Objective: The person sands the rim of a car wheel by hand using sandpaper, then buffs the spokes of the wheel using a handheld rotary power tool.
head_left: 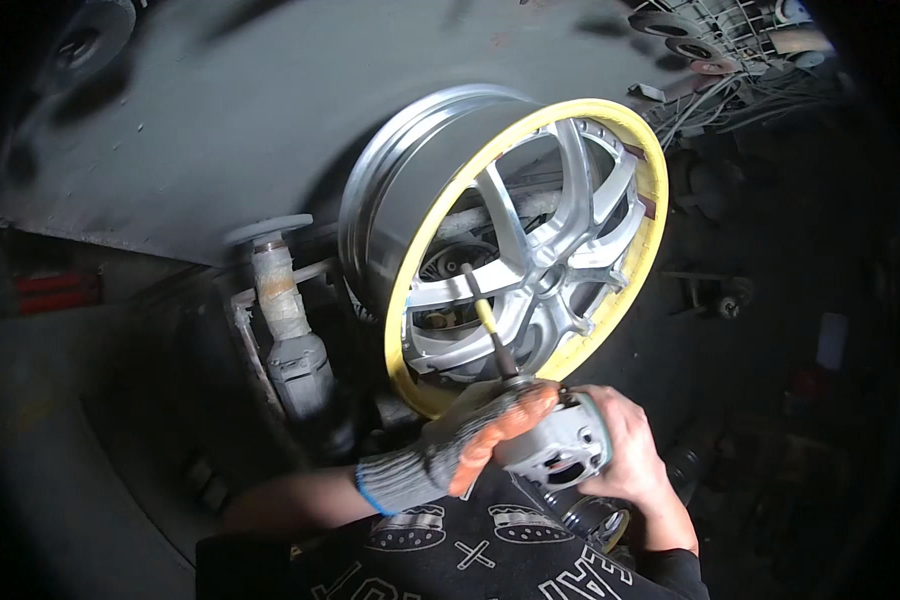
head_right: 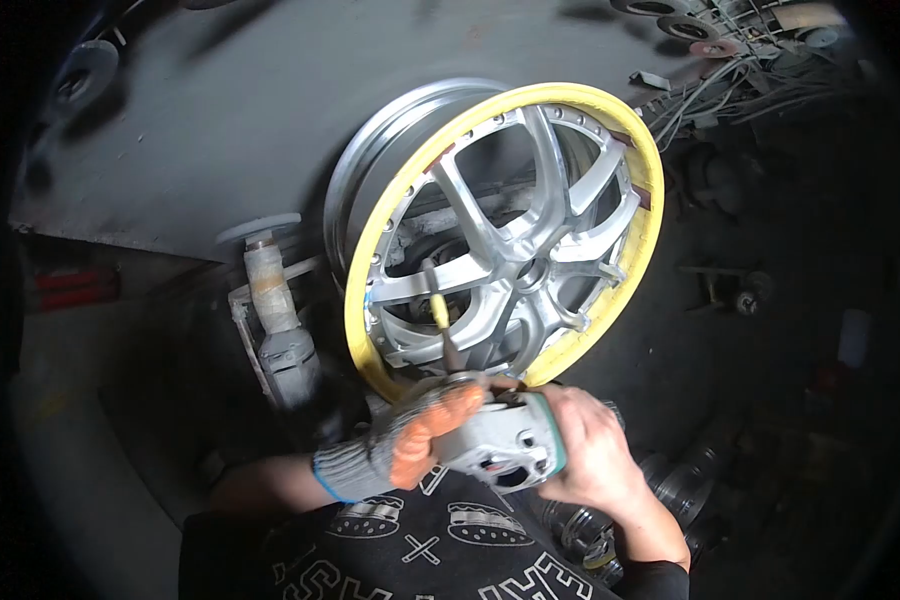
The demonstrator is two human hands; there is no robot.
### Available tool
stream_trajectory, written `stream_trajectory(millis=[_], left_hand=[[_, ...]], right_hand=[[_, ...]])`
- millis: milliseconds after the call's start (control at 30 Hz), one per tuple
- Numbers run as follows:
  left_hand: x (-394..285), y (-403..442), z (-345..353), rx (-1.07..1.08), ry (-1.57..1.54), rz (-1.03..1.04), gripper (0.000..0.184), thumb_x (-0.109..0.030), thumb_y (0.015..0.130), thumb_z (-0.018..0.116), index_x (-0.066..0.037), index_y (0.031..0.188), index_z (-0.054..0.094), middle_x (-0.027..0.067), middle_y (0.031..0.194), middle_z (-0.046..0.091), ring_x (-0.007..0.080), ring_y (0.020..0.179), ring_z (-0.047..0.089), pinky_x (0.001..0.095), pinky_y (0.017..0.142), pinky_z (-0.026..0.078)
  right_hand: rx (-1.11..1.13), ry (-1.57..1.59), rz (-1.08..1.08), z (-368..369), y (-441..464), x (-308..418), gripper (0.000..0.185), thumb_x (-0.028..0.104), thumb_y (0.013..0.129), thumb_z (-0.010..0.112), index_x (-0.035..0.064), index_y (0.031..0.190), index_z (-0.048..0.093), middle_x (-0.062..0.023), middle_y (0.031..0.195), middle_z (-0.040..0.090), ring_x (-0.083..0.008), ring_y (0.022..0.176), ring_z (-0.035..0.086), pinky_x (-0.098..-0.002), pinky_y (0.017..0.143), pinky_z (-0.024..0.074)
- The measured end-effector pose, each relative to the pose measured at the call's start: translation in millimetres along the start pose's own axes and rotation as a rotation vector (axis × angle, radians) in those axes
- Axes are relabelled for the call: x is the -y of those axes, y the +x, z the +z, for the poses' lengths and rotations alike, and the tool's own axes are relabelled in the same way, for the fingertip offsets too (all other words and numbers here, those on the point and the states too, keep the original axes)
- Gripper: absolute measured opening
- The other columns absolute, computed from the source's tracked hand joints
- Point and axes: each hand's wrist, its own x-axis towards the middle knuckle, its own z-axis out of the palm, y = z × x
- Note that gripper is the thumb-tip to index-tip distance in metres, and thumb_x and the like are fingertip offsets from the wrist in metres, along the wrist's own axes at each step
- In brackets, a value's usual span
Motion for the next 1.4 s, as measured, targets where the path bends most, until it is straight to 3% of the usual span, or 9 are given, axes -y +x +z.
stream_trajectory(millis=[100,333,467,533,633,733,800,1133,1400], left_hand=[[15.9,30.2,-5.3,0.146,0.109,0.161,0.049,-0.034,0.102,0.051,-0.001,0.137,0.049,0.0069,0.133,0.054,0.0133,0.128,0.046,0.0311,0.114,0.032],[17.2,49.0,-10.8,0.348,0.144,0.399,0.057,-0.031,0.103,0.047,0.004,0.147,0.034,0.0152,0.149,0.043,0.0194,0.141,0.039,0.0337,0.120,0.024],[10.3,27.9,-21.7,0.142,0.235,0.152,0.059,-0.033,0.103,0.046,0.003,0.148,0.033,0.0131,0.152,0.040,0.0195,0.142,0.036,0.0343,0.121,0.023],[18.8,17.9,-20.5,0.054,0.057,0.240,0.039,-0.026,0.100,0.056,-0.004,0.133,0.054,0.0056,0.125,0.061,0.0136,0.119,0.056,0.0310,0.106,0.042],[4.3,-9.9,-25.3,0.040,0.025,0.008,0.054,-0.030,0.103,0.049,0.000,0.146,0.038,0.0109,0.150,0.043,0.0177,0.141,0.038,0.0327,0.120,0.024],[-5.8,-28.1,-26.9,-0.033,-0.006,-0.053,0.052,-0.028,0.102,0.052,0.000,0.145,0.042,0.0105,0.147,0.047,0.0183,0.139,0.041,0.0328,0.119,0.027],[1.9,-35.1,-28.0,-0.183,-0.009,0.002,0.054,-0.040,0.095,0.060,-0.001,0.133,0.053,0.0130,0.119,0.063,0.0225,0.106,0.065,0.0370,0.089,0.054],[-19.2,-21.0,-3.7,-0.103,0.167,-0.007,0.054,-0.037,0.095,0.061,0.000,0.133,0.052,0.0120,0.121,0.061,0.0217,0.108,0.063,0.0371,0.084,0.056],[11.6,42.3,8.4,0.112,0.040,0.159,0.038,-0.025,0.100,0.056,-0.003,0.131,0.056,0.0032,0.126,0.061,0.0111,0.121,0.053,0.0273,0.108,0.039]], right_hand=[[-0.081,-0.012,-0.043,-9.0,4.5,-14.4,0.080,0.007,0.044,0.079,-0.0032,0.118,0.050,-0.0216,0.106,0.062,-0.0424,0.096,0.063,-0.0462,0.083,0.0521],[-0.064,0.034,0.048,-4.0,7.3,-34.0,0.083,0.008,0.045,0.083,-0.0034,0.121,0.050,-0.0229,0.109,0.062,-0.0433,0.100,0.062,-0.0455,0.088,0.0520],[-0.013,0.034,-0.008,3.9,8.8,-24.5,0.088,0.010,0.043,0.084,-0.0050,0.122,0.050,-0.0250,0.110,0.062,-0.0439,0.101,0.062,-0.0458,0.088,0.0518],[0.008,0.032,-0.043,6.1,10.8,-14.3,0.087,0.010,0.043,0.084,-0.0065,0.121,0.050,-0.0256,0.108,0.062,-0.0440,0.099,0.063,-0.0461,0.088,0.0521],[0.022,0.007,-0.114,9.1,13.5,0.3,0.085,0.011,0.045,0.083,-0.0093,0.120,0.049,-0.0267,0.104,0.063,-0.0436,0.095,0.065,-0.0469,0.086,0.0532],[0.034,0.003,-0.154,13.2,19.5,12.7,0.082,0.011,0.048,0.081,-0.0110,0.120,0.049,-0.0267,0.102,0.064,-0.0436,0.093,0.065,-0.0468,0.085,0.0535],[0.054,0.011,-0.186,17.6,21.7,17.5,0.080,0.011,0.049,0.080,-0.0122,0.119,0.048,-0.0266,0.101,0.064,-0.0439,0.093,0.065,-0.0467,0.085,0.0537],[0.015,0.009,-0.142,7.0,18.4,15.2,0.080,0.007,0.046,0.078,-0.0044,0.120,0.049,-0.0234,0.105,0.061,-0.0423,0.097,0.062,-0.0475,0.088,0.0508],[-0.041,-0.001,0.012,-6.9,1.4,-33.9,0.081,0.007,0.049,0.080,-0.0024,0.123,0.049,-0.0223,0.108,0.061,-0.0428,0.099,0.062,-0.0460,0.086,0.0517]])
